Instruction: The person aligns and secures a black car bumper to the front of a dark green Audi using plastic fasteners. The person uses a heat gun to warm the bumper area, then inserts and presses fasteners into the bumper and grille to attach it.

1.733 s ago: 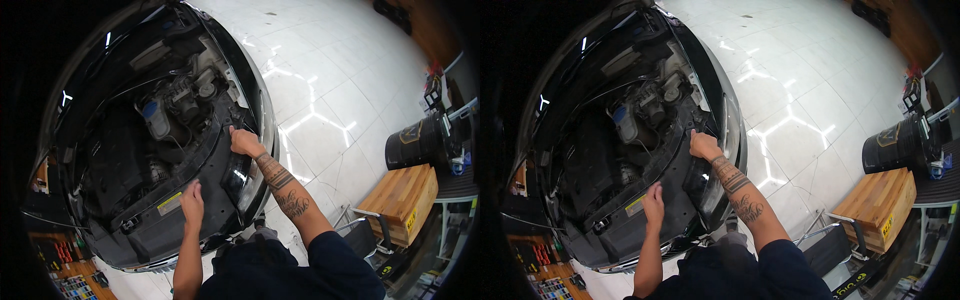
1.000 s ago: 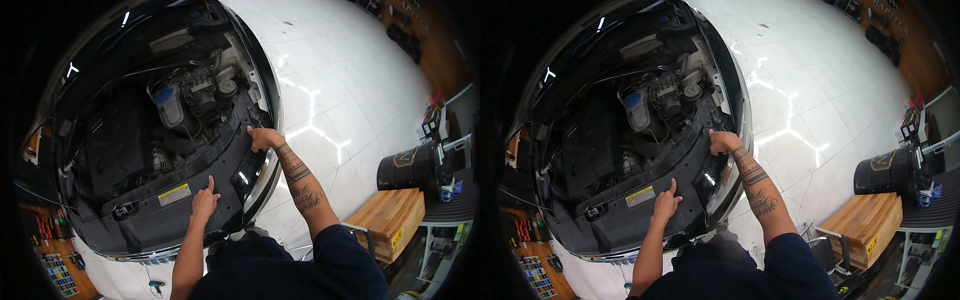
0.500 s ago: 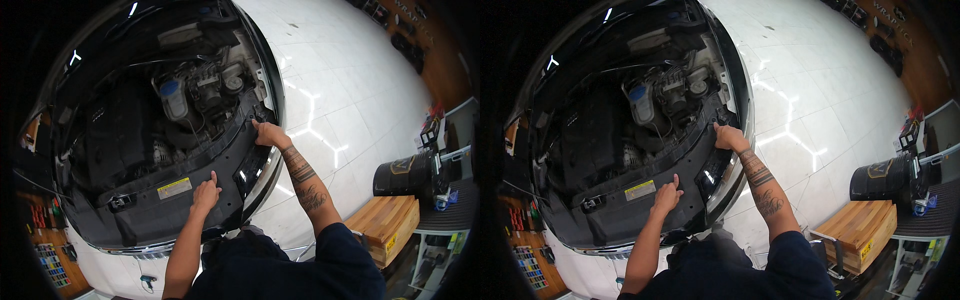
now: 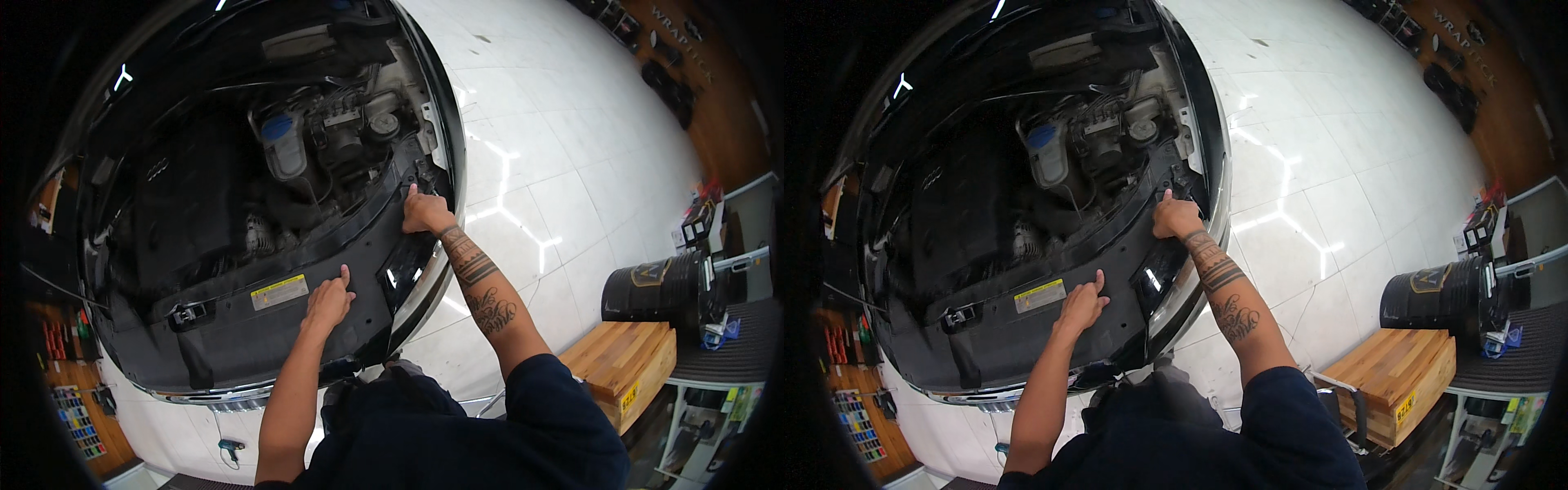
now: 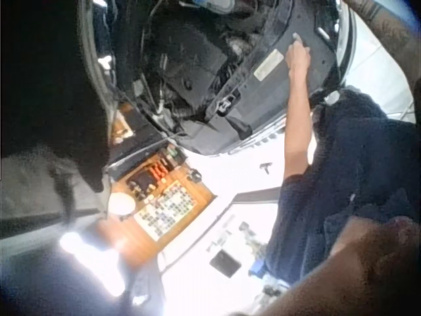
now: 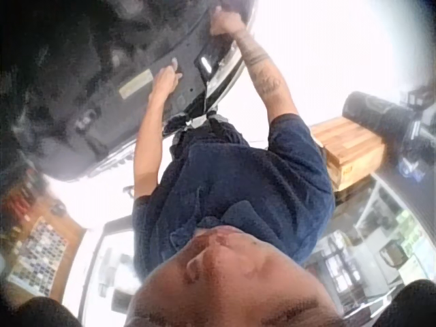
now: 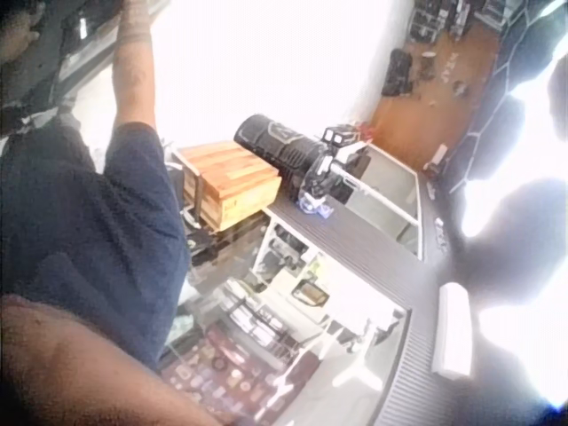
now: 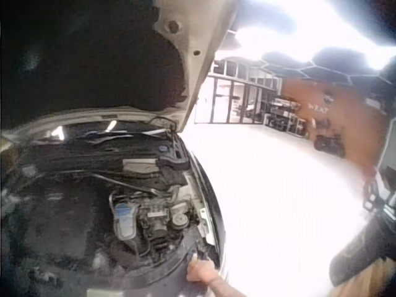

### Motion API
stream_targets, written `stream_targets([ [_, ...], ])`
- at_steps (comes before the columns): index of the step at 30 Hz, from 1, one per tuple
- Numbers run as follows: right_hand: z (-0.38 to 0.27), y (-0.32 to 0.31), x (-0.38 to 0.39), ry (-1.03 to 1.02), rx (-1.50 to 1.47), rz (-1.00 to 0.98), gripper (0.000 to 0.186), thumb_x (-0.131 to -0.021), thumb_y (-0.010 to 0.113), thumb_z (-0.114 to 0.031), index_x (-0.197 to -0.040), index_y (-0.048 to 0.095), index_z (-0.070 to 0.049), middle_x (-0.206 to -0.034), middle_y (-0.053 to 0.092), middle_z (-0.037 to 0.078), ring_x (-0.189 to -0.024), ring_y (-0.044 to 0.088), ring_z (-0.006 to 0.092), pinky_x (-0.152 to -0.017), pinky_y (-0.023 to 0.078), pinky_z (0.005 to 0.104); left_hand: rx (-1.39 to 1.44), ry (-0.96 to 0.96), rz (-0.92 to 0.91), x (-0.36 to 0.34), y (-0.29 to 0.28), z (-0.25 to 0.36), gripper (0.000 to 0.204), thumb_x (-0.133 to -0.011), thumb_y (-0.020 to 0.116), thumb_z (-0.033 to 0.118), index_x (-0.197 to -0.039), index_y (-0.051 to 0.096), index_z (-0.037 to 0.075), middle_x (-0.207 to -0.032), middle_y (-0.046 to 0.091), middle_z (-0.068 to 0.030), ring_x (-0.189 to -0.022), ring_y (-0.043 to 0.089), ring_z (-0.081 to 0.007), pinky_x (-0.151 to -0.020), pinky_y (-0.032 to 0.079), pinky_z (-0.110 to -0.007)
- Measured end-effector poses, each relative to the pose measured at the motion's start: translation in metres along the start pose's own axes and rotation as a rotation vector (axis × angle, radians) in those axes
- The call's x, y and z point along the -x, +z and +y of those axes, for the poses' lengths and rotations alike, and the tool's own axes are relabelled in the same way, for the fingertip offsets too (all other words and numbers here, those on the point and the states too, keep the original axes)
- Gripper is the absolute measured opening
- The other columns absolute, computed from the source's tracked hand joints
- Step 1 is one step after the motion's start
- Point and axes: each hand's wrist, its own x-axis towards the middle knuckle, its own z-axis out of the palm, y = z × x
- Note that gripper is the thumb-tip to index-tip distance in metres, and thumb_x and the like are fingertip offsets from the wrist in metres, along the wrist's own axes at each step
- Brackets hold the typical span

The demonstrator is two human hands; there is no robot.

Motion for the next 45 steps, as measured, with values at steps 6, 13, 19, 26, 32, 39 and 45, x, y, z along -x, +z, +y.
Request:
stream_targets([
  [6, 0.032, 0.005, 0.021, -0.126, -0.435, 0.016, 0.090, -0.069, 0.070, -0.016, -0.146, 0.027, 0.007, -0.080, 0.067, 0.018, -0.068, 0.067, 0.0259, -0.064, 0.052, 0.0342, 0.091, -0.015, 0.019, 0.002, 0.003, -0.008, 0.061, -0.091, 0.062, 0.020, -0.146, 0.038, 0.018, -0.104, 0.064, -0.0249, -0.101, 0.062, -0.0420, -0.089, 0.049, -0.049],
  [13, 0.045, 0.046, 0.087, -0.136, -0.982, -0.093, 0.079, -0.073, 0.061, 0.001, -0.146, 0.033, 0.003, -0.075, 0.060, 0.003, -0.063, 0.057, 0.0106, -0.061, 0.048, 0.0234, 0.055, -0.021, 0.012, -0.003, 0.006, -0.010, 0.057, -0.091, 0.061, 0.020, -0.145, 0.040, 0.016, -0.104, 0.065, -0.0224, -0.101, 0.062, -0.0405, -0.089, 0.050, -0.048],
  [19, 0.028, 0.089, 0.132, -0.140, -1.302, -0.147, 0.072, -0.074, 0.056, 0.006, -0.143, 0.037, 0.007, -0.078, 0.059, 0.002, -0.067, 0.055, 0.0099, -0.068, 0.049, 0.0232, -0.007, -0.029, 0.004, -0.001, 0.001, 0.004, 0.055, -0.092, 0.060, 0.020, -0.141, 0.042, 0.006, -0.101, 0.065, -0.0237, -0.098, 0.064, -0.0405, -0.088, 0.051, -0.048],
  [26, -0.015, 0.086, 0.118, -0.144, -1.379, 0.039, 0.025, -0.081, 0.069, 0.000, -0.103, 0.061, 0.006, -0.073, 0.057, 0.000, -0.068, 0.057, 0.0097, -0.065, 0.049, 0.0246, -0.008, -0.018, 0.040, -0.006, 0.001, 0.006, 0.042, -0.091, 0.061, 0.022, -0.124, 0.053, -0.004, -0.100, 0.065, -0.0271, -0.096, 0.062, -0.0447, -0.086, 0.050, -0.050],
  [32, -0.045, 0.061, 0.049, -0.331, -0.901, 0.365, 0.020, -0.075, 0.072, 0.000, -0.094, 0.067, 0.004, -0.086, 0.066, 0.009, -0.075, 0.065, 0.0171, -0.070, 0.052, 0.0283, 0.066, -0.083, 0.003, -0.002, -0.009, 0.014, 0.032, -0.093, 0.060, 0.022, -0.114, 0.059, -0.002, -0.100, 0.065, -0.0259, -0.098, 0.062, -0.0432, -0.089, 0.049, -0.050],
  [39, -0.059, 0.059, 0.018, -0.405, -0.475, 0.454, 0.017, -0.072, 0.068, 0.001, -0.088, 0.068, 0.004, -0.091, 0.067, 0.019, -0.080, 0.066, 0.0349, -0.073, 0.053, 0.0392, 0.147, -0.043, 0.099, 0.007, 0.001, -0.002, 0.033, -0.093, 0.059, 0.024, -0.120, 0.061, 0.006, -0.100, 0.068, -0.0214, -0.098, 0.065, -0.0388, -0.088, 0.052, -0.046],
  [45, -0.065, 0.057, 0.012, -0.476, -0.213, 0.405, 0.010, -0.072, 0.065, -0.002, -0.081, 0.067, 0.002, -0.088, 0.066, 0.021, -0.082, 0.065, 0.0380, -0.075, 0.054, 0.0428, 0.220, -0.080, 0.029, -0.001, 0.009, -0.014, 0.047, -0.092, 0.060, 0.019, -0.138, 0.050, 0.020, -0.104, 0.067, -0.0185, -0.100, 0.063, -0.0386, -0.090, 0.049, -0.048],
])
